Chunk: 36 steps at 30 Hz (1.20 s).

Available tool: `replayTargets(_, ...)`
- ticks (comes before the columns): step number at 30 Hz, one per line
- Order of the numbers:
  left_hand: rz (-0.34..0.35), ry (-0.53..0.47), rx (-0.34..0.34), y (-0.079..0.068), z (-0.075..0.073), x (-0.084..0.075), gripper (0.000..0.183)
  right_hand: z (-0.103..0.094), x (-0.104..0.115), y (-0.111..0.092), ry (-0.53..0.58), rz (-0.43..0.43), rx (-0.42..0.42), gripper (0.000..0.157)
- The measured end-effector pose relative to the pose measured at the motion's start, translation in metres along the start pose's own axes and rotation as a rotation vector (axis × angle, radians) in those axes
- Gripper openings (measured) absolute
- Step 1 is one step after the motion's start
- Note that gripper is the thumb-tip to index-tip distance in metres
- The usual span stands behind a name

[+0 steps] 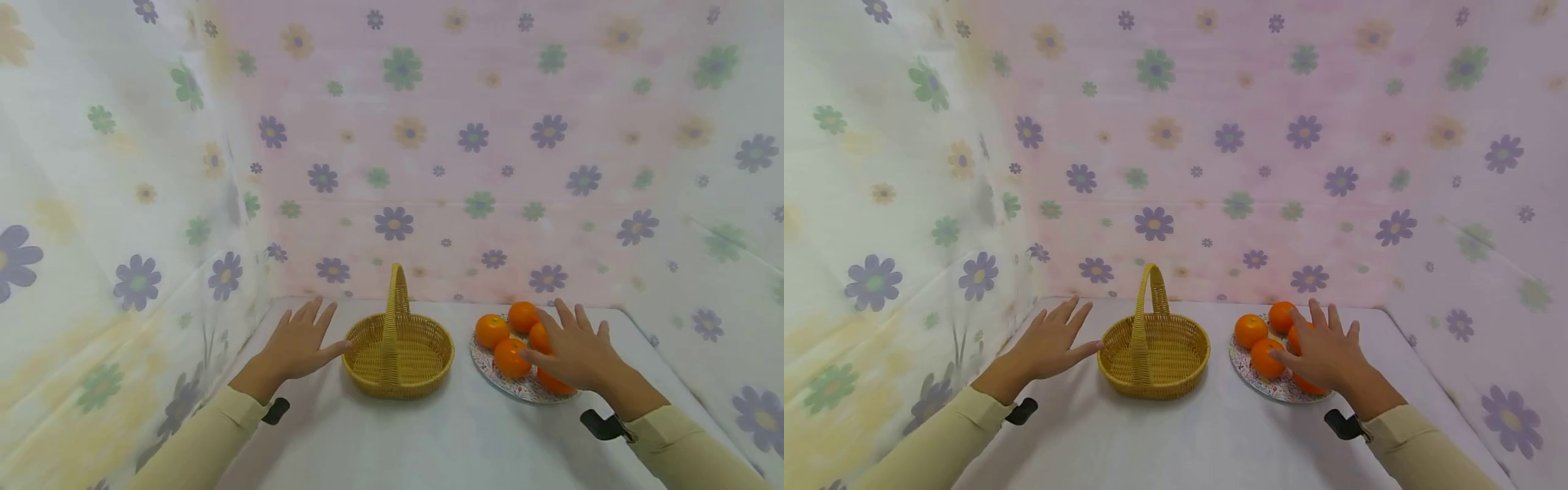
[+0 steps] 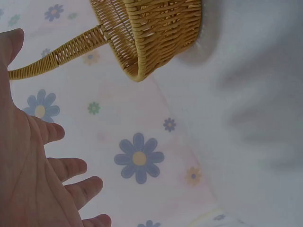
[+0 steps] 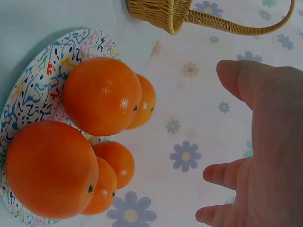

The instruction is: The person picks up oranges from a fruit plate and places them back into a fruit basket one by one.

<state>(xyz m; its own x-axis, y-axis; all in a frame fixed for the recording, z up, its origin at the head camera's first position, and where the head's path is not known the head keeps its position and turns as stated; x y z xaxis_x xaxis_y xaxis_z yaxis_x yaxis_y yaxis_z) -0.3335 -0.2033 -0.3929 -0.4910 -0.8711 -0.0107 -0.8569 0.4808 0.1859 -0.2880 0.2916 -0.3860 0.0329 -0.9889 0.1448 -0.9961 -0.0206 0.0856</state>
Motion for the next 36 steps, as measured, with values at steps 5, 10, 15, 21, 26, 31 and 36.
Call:
replayTargets(5,-0.026,-0.012,0.016,0.0,0.004,0.0,0.096,0.003,0.005,0.002,-0.014,-0.017,-0.003,0.102)
replayTargets(10,-0.036,-0.06,0.01,0.009,0.011,-0.005,0.092,0.004,0.006,0.006,0.026,-0.002,-0.006,0.099)
replayTargets(15,-0.046,-0.136,-0.015,0.012,0.023,-0.009,0.091,0.006,0.005,0.009,0.088,0.028,-0.011,0.095)
replayTargets(21,-0.096,-0.3,-0.061,0.018,0.044,-0.013,0.09,0.018,-0.005,0.01,0.151,0.12,0.066,0.093)
replayTargets(26,-0.154,-0.47,-0.106,0.019,0.065,-0.011,0.087,0.032,-0.013,0.012,0.266,0.165,0.131,0.09)
replayTargets(31,-0.192,-0.675,-0.148,0.026,0.081,-0.01,0.081,0.035,-0.021,0.012,0.357,0.137,0.121,0.081)
replayTargets(36,-0.254,-0.833,-0.199,0.036,0.097,-0.01,0.073,0.032,-0.033,0.011,0.366,0.185,0.151,0.087)
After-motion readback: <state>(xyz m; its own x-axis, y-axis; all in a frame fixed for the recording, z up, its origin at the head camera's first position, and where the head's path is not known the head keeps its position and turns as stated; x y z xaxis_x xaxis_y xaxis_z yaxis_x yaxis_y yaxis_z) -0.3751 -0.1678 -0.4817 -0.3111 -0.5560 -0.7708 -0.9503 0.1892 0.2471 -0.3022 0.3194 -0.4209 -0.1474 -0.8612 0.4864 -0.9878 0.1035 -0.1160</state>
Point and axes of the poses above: each hand's wrist, its own y-axis towards the middle knuckle, its own z-axis out of the palm, x = y × z, the point moved 2 cm from there along y, towards the middle knuckle, and after that the axes turned 7 degrees about z, right-handed, at the moved point
